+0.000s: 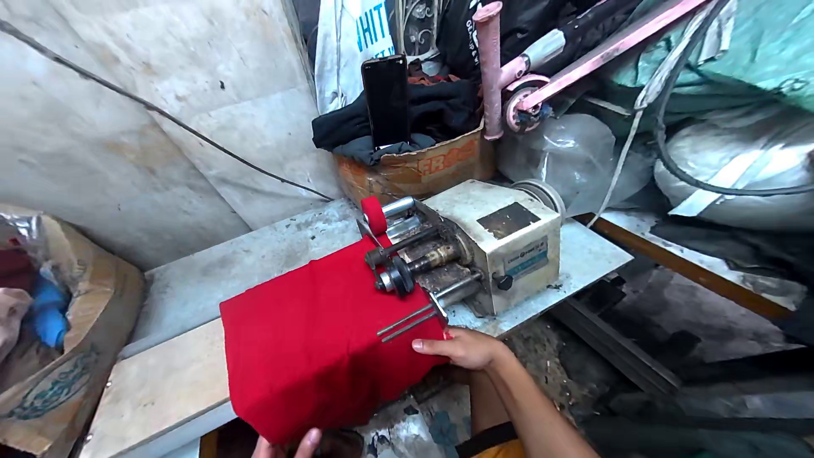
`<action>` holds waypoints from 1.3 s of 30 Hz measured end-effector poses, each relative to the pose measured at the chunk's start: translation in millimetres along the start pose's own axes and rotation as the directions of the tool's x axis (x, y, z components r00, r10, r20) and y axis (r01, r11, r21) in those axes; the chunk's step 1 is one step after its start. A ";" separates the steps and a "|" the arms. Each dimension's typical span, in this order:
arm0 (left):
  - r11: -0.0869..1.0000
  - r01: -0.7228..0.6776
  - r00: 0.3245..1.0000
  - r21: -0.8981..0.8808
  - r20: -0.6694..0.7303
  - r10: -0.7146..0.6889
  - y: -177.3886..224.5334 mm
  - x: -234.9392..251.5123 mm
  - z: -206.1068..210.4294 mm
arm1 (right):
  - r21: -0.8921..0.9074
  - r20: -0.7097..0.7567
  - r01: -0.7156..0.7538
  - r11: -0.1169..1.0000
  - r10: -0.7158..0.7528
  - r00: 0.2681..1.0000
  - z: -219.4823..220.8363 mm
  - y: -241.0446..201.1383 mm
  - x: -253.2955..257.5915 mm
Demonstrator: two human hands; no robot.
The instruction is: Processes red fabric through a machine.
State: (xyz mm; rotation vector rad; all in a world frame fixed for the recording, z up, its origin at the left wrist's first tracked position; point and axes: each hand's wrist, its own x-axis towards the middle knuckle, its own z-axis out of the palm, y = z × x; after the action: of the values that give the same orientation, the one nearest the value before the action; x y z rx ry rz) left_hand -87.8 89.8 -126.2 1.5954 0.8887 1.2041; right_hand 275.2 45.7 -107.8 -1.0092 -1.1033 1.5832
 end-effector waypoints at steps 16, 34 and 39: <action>0.999 0.008 0.999 -0.049 -0.050 -0.011 5.4 -1.4 0.9 | -0.002 -0.002 -0.012 1.000 0.012 1.000 -0.3 1.9 -0.5; 0.956 -0.081 0.994 -0.282 -0.093 0.057 3.0 1.5 -2.1 | -0.046 -0.018 -0.034 0.998 0.033 0.999 2.5 0.9 -1.7; 0.985 -0.047 0.998 -0.168 -0.044 0.040 1.7 1.0 2.2 | -0.045 -0.013 -0.021 0.999 0.021 1.000 0.7 2.9 -0.2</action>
State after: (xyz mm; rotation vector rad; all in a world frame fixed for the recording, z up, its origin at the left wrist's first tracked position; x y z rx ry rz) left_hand -85.3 89.6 -124.6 1.4658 0.7590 1.3108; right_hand 274.0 44.9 -110.4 -1.0628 -1.1279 1.5725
